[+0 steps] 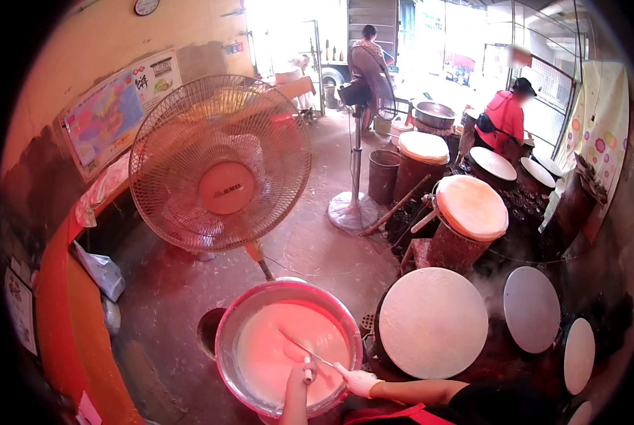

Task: The person prepares thin flatbreads by pouring liquid batter onto multiple hot circular griddles and spreading it evenly with a stick tool, then flipping and removing the cooked bread by hand.

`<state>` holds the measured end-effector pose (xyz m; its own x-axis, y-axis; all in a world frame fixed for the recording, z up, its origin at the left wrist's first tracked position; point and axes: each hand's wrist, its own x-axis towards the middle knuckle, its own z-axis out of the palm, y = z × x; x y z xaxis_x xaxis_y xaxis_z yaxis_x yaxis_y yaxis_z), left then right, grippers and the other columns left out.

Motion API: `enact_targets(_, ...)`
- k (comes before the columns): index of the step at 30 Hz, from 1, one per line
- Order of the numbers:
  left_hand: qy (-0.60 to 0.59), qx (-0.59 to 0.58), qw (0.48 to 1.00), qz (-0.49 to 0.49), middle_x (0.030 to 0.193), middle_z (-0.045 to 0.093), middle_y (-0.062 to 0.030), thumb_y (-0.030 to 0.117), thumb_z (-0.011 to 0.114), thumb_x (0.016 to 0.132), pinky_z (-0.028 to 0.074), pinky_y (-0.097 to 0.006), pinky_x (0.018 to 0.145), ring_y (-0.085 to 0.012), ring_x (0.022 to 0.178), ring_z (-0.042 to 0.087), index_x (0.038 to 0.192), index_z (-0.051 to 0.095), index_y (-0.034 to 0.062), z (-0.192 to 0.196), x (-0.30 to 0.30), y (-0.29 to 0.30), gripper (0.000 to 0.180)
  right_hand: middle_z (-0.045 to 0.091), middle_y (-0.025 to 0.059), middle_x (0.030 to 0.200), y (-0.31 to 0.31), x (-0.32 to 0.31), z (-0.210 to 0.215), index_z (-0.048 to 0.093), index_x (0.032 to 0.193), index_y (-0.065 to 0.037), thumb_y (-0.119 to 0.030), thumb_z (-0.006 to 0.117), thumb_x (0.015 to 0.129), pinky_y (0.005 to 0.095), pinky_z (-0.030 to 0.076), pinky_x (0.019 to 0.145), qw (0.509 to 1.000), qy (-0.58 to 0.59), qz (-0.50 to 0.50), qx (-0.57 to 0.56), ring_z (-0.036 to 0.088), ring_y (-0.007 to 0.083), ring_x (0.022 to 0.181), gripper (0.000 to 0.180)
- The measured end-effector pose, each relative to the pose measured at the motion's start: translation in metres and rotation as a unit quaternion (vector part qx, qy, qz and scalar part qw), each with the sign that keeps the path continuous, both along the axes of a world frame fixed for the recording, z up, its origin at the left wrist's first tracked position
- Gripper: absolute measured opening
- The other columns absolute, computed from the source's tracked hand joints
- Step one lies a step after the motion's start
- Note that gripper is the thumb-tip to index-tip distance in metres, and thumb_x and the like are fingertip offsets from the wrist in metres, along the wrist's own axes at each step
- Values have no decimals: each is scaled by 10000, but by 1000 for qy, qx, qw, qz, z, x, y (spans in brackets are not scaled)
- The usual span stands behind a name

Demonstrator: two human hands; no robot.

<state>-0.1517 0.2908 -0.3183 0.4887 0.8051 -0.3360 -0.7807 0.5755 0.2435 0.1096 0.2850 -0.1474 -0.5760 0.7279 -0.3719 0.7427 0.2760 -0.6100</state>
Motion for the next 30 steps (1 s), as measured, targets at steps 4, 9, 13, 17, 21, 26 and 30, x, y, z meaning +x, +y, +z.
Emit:
enact_targets(4, -40, -2, 995, 96, 613, 412, -5, 70, 389, 897, 389, -220, 409, -107, 451, 410, 901, 404, 37, 43, 17, 22, 37, 612, 247, 757, -20, 46, 27, 123, 1472, -242, -152, 417, 895, 512, 465, 626, 999, 35, -13, -19, 623, 394, 679, 654)
enact_targets(9, -35, -6, 964, 263, 697, 428, -1, -18, 441, 830, 438, -186, 469, -66, 517, 449, 1026, 414, -31, 185, 58, 21, 198, 556, 209, 571, -35, 111, 47, 135, 1479, -232, -180, 422, 934, 499, 431, 480, 990, 107, 10, 88, 572, 354, 491, 618)
enact_targets(13, -16, -3, 941, 337, 694, 367, 14, 85, 434, 944, 382, -158, 444, -45, 534, 408, 1056, 413, 13, 297, 84, 3, 134, 572, 242, 646, -41, 149, 99, 163, 1473, -270, -173, 435, 928, 500, 446, 515, 985, 147, 10, 89, 588, 391, 541, 617)
enact_targets(17, 196, 89, 920, 329, 663, 354, 24, 190, 440, 973, 355, -150, 408, -37, 506, 383, 1069, 451, 23, 381, 81, -19, 192, 570, 213, 640, -39, 164, 126, 155, 1481, -239, -119, 440, 901, 468, 439, 471, 968, 178, 54, 169, 566, 348, 486, 658)
enact_targets(21, 452, 151, 821, 315, 636, 405, 87, 236, 424, 990, 324, -135, 383, 1, 466, 378, 944, 500, 105, 461, 60, -49, 158, 594, 215, 802, -34, 156, 174, 159, 1482, -225, -97, 454, 873, 459, 466, 536, 962, 178, 91, 185, 597, 352, 593, 688)
enact_targets(26, 587, 107, 761, 256, 593, 350, 54, 339, 478, 964, 252, -189, 366, -40, 429, 323, 1071, 470, 81, 520, 30, -2, 280, 594, 174, 809, -3, 154, 182, 238, 1464, -183, -22, 489, 831, 442, 482, 589, 901, 287, -7, 325, 604, 337, 652, 700)
enact_targets(30, 452, -41, 869, 197, 626, 377, 41, 282, 470, 964, 314, -190, 372, -47, 441, 340, 1033, 456, -5, 476, -14, 22, 296, 602, 195, 838, 12, 116, 173, 257, 1456, -159, -45, 496, 855, 451, 481, 631, 917, 244, -37, 312, 609, 371, 701, 658)
